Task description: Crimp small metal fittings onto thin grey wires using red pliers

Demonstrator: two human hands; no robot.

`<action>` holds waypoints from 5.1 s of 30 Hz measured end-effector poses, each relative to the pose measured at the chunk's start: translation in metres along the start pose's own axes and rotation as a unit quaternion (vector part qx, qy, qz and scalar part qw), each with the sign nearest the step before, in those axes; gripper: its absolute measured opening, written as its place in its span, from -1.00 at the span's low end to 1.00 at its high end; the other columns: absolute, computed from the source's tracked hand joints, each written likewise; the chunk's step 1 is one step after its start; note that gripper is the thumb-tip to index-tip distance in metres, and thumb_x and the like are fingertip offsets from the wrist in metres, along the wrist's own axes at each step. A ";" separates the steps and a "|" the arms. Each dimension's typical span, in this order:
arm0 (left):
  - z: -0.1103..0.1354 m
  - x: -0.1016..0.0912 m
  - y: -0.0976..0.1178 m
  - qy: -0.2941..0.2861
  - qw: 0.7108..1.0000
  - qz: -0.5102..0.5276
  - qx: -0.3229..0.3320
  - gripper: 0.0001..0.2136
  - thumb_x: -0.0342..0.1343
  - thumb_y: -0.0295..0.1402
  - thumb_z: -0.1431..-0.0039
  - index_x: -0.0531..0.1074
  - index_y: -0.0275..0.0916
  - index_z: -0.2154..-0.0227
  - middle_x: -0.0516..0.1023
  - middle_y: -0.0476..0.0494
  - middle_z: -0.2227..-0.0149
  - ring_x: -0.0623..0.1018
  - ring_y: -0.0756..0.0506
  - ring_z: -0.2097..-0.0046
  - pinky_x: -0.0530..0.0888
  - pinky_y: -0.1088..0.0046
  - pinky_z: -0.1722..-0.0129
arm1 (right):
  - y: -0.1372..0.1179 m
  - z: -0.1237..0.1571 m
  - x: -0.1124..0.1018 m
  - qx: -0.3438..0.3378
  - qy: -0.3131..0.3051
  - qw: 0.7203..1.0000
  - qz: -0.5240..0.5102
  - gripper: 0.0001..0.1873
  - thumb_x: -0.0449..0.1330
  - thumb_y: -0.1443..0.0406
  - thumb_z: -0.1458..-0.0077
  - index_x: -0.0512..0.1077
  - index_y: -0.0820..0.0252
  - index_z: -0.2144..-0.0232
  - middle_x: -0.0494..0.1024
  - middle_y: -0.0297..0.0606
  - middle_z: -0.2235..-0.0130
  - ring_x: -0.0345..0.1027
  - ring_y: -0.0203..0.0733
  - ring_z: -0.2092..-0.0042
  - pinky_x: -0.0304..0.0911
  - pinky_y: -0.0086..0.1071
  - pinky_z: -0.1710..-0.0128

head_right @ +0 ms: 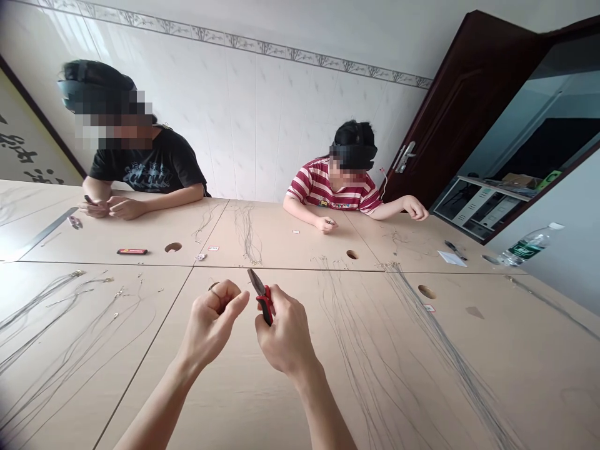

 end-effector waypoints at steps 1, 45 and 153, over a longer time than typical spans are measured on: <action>0.000 -0.001 0.001 0.004 1.000 -0.002 0.002 -0.71 0.06 -0.24 -0.20 0.18 -0.20 0.58 0.08 0.12 0.61 0.08 0.07 0.56 0.08 0.55 0.61 | 0.000 0.000 0.000 0.001 -0.001 1.000 0.001 -0.86 0.02 0.44 0.08 0.16 0.10 0.46 0.29 -0.44 0.51 0.12 -0.32 0.52 0.03 -0.45 0.54; 0.003 -0.012 0.013 -0.012 0.999 0.041 -0.011 -0.86 0.11 -0.31 -0.21 0.50 -0.22 0.24 0.29 0.10 0.60 0.30 0.07 0.57 0.31 0.58 0.59 | -0.024 -0.002 -0.001 -0.079 0.017 0.993 -0.088 -0.83 0.04 0.25 -0.31 0.22 0.12 0.36 0.25 -0.43 0.45 0.12 -0.33 0.45 0.14 -0.42 0.42; 0.086 -0.093 -0.009 -0.226 0.959 0.022 -0.171 -0.71 0.05 -0.18 -0.30 0.61 -0.15 0.39 0.64 -0.12 0.29 0.59 -0.08 0.27 0.53 0.57 0.22 | -0.003 0.002 -0.070 -0.101 0.196 0.972 0.077 -0.82 0.05 0.22 -0.28 0.24 0.14 0.38 0.26 -0.40 0.46 0.14 -0.31 0.48 0.11 -0.41 0.44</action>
Point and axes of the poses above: each hand's wrist, its own z-axis away from the middle knuckle, its own x-axis out of the palm, y = z × x, the point moved 8 cm from there along -z, towards the middle knuckle
